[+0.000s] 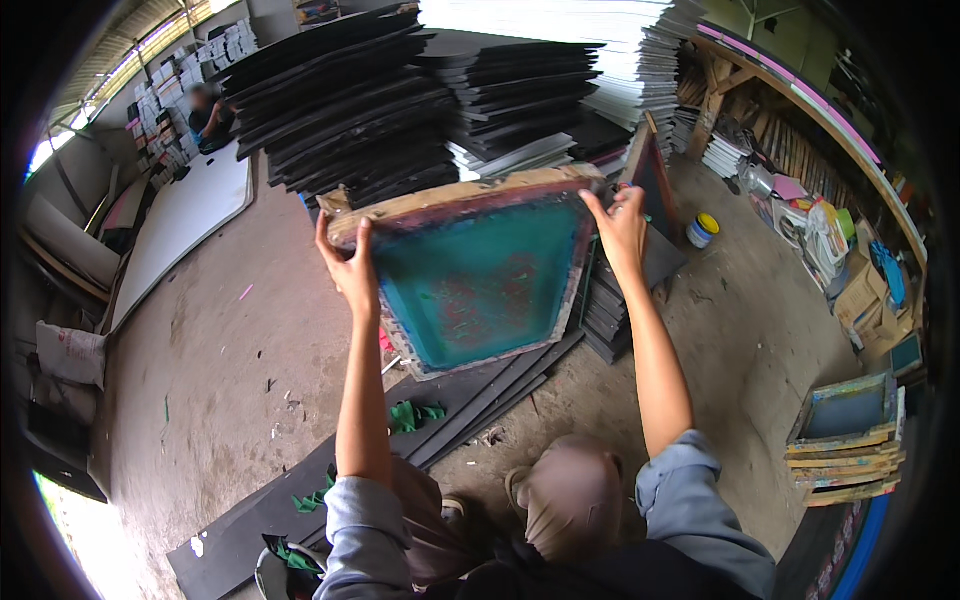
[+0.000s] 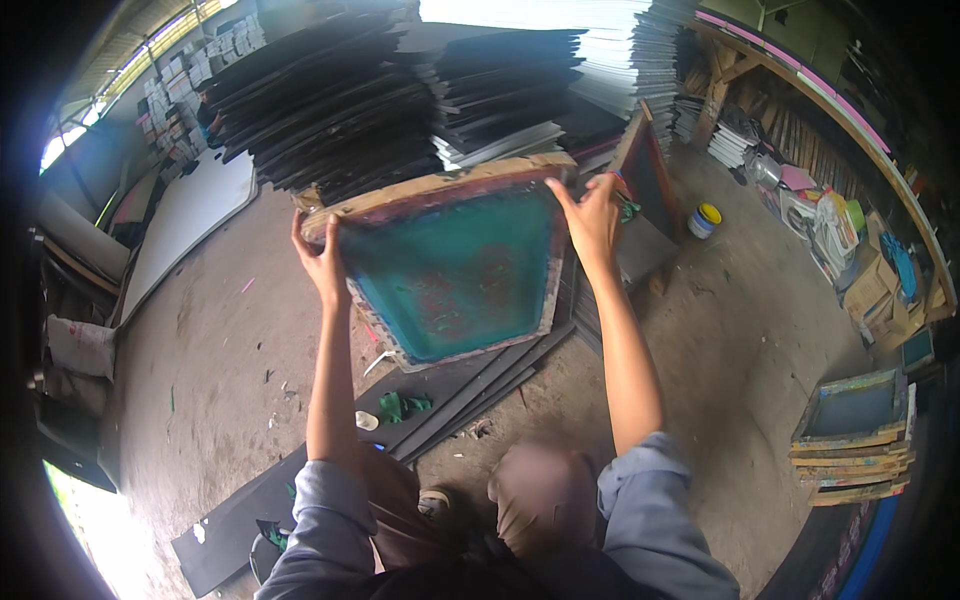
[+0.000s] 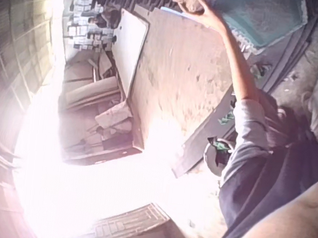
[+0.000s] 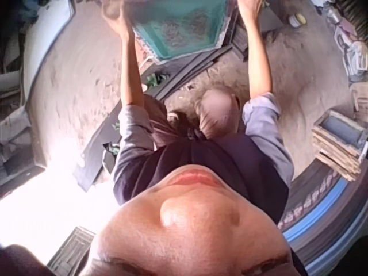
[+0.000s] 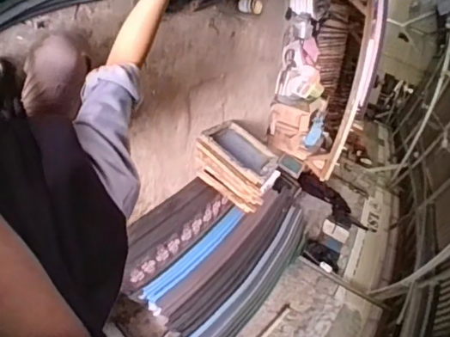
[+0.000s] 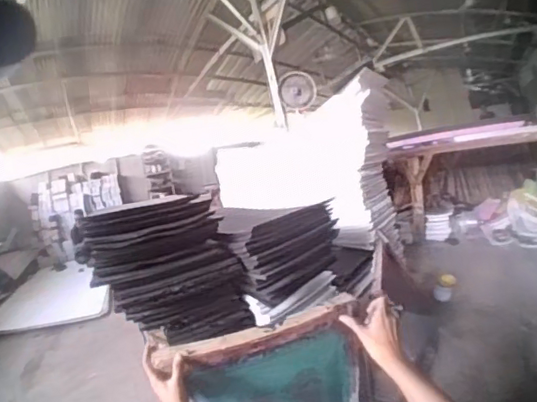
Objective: The person cleans a green screen printing frame by wiping its surface with a green cloth. They repeatedly apply liquid from a small white bottle onto the cloth and continue wiping the frame until the end of the clip.
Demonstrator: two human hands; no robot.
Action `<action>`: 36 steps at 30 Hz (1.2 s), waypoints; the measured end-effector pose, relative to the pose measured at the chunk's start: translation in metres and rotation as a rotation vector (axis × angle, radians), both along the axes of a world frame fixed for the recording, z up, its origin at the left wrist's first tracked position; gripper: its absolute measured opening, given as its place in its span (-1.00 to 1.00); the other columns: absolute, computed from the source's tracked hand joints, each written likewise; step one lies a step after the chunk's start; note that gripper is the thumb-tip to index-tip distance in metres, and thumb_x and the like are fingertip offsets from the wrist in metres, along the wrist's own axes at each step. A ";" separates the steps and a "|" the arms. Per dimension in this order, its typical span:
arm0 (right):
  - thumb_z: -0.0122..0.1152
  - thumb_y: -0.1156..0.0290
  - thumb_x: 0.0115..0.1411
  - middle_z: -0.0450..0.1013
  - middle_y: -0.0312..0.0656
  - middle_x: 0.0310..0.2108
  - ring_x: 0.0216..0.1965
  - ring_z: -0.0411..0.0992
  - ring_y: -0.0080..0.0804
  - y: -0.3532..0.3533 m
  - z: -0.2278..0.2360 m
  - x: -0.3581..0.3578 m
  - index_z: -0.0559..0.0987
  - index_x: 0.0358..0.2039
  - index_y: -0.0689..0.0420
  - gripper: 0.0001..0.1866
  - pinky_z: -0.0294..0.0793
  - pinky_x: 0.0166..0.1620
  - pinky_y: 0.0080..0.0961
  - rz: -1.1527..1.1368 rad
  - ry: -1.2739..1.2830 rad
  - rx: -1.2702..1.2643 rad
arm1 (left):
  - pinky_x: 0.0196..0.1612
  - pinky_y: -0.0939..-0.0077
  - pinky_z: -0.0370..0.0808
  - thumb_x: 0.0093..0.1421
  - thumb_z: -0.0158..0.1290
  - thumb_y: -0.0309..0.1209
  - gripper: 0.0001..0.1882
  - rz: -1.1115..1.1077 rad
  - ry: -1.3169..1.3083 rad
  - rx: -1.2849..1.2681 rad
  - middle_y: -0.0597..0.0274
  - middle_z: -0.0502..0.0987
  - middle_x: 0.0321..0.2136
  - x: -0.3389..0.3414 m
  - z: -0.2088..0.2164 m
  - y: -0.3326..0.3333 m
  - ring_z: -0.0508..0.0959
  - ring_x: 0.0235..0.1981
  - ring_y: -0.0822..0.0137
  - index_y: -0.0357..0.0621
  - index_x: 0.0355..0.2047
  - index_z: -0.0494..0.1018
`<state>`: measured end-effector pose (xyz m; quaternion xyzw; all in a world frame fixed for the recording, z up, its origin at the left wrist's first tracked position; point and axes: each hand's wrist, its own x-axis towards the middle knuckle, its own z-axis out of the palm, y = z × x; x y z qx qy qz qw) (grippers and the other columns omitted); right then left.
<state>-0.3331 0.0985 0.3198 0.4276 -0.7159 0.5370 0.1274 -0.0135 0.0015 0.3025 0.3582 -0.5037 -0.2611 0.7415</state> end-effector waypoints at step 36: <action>-0.05 0.42 0.07 0.25 -0.35 -0.41 -0.51 0.21 -0.61 -0.066 -0.155 0.104 0.36 -0.32 0.08 -0.87 0.16 -0.46 -0.70 0.922 -1.187 0.204 | 0.08 0.32 0.30 0.04 0.02 -0.62 -0.32 -0.329 -0.767 0.164 0.03 0.30 0.07 0.078 -0.134 -0.022 0.33 0.08 0.10 -0.04 0.19 0.08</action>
